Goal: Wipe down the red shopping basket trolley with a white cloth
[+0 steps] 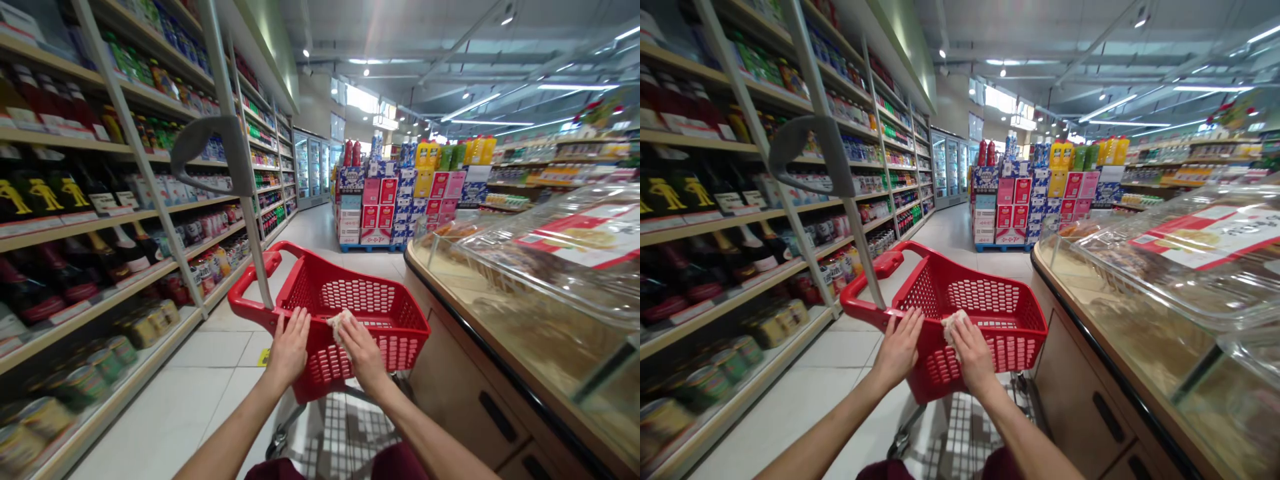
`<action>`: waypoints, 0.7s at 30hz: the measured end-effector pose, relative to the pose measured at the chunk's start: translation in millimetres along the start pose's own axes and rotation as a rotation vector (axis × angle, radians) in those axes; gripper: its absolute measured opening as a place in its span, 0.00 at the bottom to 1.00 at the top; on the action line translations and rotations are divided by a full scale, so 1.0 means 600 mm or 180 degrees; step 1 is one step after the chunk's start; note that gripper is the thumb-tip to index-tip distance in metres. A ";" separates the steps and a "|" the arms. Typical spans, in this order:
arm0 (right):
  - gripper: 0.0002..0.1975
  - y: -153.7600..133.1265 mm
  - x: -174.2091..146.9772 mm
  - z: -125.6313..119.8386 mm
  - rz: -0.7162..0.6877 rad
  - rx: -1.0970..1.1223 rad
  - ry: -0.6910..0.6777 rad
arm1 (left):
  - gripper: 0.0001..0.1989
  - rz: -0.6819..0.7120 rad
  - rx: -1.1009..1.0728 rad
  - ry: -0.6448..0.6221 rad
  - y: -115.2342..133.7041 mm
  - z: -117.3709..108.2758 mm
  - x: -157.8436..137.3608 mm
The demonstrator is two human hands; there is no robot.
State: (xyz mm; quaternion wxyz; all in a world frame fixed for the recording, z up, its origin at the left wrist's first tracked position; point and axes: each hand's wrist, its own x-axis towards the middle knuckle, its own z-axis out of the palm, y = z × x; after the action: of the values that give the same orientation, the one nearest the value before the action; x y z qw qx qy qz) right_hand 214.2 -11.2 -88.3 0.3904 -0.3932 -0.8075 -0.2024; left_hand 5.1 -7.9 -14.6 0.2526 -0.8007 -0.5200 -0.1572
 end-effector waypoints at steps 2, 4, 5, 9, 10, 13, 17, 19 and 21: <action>0.18 -0.008 -0.009 0.014 -0.0222 0.0076 -0.0158 | 0.29 0.0166 -0.0139 0.0102 -0.008 -0.008 -0.005; 0.17 -0.021 -0.017 0.021 -0.0414 0.0193 -0.0341 | 0.27 0.0197 -0.0284 0.0300 -0.026 -0.021 -0.009; 0.17 -0.029 -0.014 0.021 -0.0424 0.0251 -0.0370 | 0.26 0.0029 -0.0308 0.0454 -0.039 -0.029 -0.011; 0.19 -0.058 0.043 0.015 -0.0120 0.0393 -0.0085 | 0.26 -0.1099 -0.0107 0.0707 -0.101 -0.052 -0.011; 0.19 -0.063 0.055 0.019 -0.0091 0.0409 -0.0053 | 0.27 -0.1156 -0.0069 0.0583 -0.113 -0.054 -0.011; 0.17 -0.075 0.059 0.040 -0.0278 0.0447 -0.0220 | 0.28 -0.0943 -0.0025 0.0218 -0.132 -0.054 -0.015; 0.16 -0.110 0.080 0.049 -0.0498 0.0446 -0.0297 | 0.29 -0.0852 0.0001 0.0182 -0.128 -0.055 -0.023; 0.17 -0.134 0.120 0.043 -0.0449 0.0432 -0.0101 | 0.28 -0.0869 -0.0014 0.0175 -0.127 -0.059 -0.025; 0.17 -0.154 0.153 0.045 -0.0453 0.0458 0.0051 | 0.28 -0.0871 -0.0034 0.0123 -0.130 -0.063 -0.026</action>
State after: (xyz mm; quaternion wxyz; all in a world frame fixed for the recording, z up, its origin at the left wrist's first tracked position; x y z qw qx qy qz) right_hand 93.2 -6.7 -34.2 0.4087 -0.3042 -0.8427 -0.1742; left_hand -71.9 -15.4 27.4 0.2344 -0.7204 -0.6186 -0.2083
